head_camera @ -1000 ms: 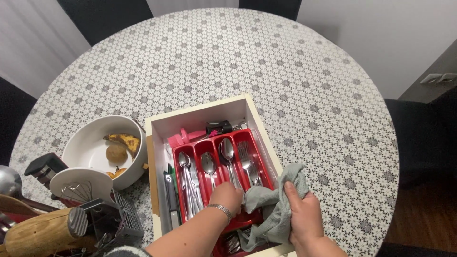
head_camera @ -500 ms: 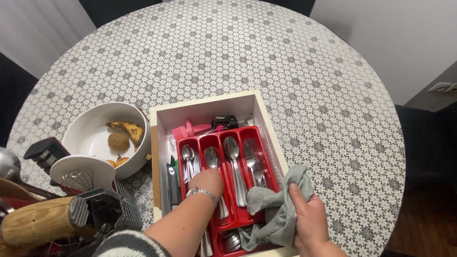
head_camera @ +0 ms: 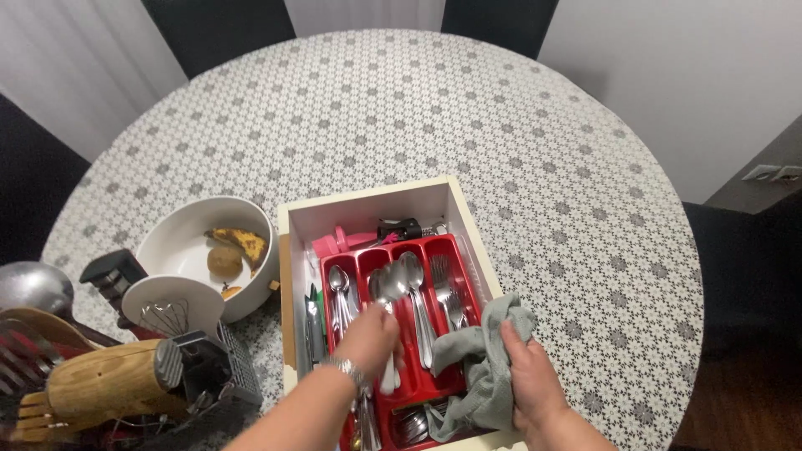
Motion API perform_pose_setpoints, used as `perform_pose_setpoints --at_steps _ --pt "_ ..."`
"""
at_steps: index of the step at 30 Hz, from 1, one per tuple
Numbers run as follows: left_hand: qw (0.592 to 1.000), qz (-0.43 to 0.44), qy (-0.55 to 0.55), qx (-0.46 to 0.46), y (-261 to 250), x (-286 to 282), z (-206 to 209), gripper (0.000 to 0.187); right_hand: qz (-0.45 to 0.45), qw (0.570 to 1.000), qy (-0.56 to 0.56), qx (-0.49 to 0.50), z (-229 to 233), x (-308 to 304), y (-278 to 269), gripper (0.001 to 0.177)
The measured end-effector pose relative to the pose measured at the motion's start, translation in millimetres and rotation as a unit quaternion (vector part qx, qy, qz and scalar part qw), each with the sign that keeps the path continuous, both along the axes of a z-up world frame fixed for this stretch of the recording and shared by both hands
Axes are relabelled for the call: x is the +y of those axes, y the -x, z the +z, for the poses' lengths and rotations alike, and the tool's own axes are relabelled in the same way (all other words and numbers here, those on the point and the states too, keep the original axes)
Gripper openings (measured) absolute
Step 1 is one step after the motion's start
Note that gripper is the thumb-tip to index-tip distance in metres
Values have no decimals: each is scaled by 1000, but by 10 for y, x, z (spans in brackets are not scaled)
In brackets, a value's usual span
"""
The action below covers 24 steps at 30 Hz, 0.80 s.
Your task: Wiping individual pieces of cutlery with a cloth and organizing them into a drawer insert
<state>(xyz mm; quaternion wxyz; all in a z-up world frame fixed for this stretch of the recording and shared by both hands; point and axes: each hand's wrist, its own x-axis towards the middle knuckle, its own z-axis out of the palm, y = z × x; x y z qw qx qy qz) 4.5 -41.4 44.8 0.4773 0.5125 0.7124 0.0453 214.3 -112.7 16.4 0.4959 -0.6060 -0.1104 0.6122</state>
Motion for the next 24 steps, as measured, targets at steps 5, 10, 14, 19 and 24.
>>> perform_pose_setpoints --at_steps 5,10,14,19,24 --pt "989 -133 -19 -67 -207 -656 40 20 4 996 24 82 536 -124 303 41" --pt "966 -249 -58 -31 -184 -855 105 16 64 998 -16 -22 615 -201 294 25" --pt "971 -234 -4 -44 -170 -991 466 23 197 943 -159 -214 226 -57 -100 22" --pt "975 -212 -51 -44 -147 -1124 459 25 73 973 -137 -170 569 -251 -58 28" --pt "979 -188 -57 -59 -152 -1132 412 25 85 990 -44 107 669 -466 201 38"
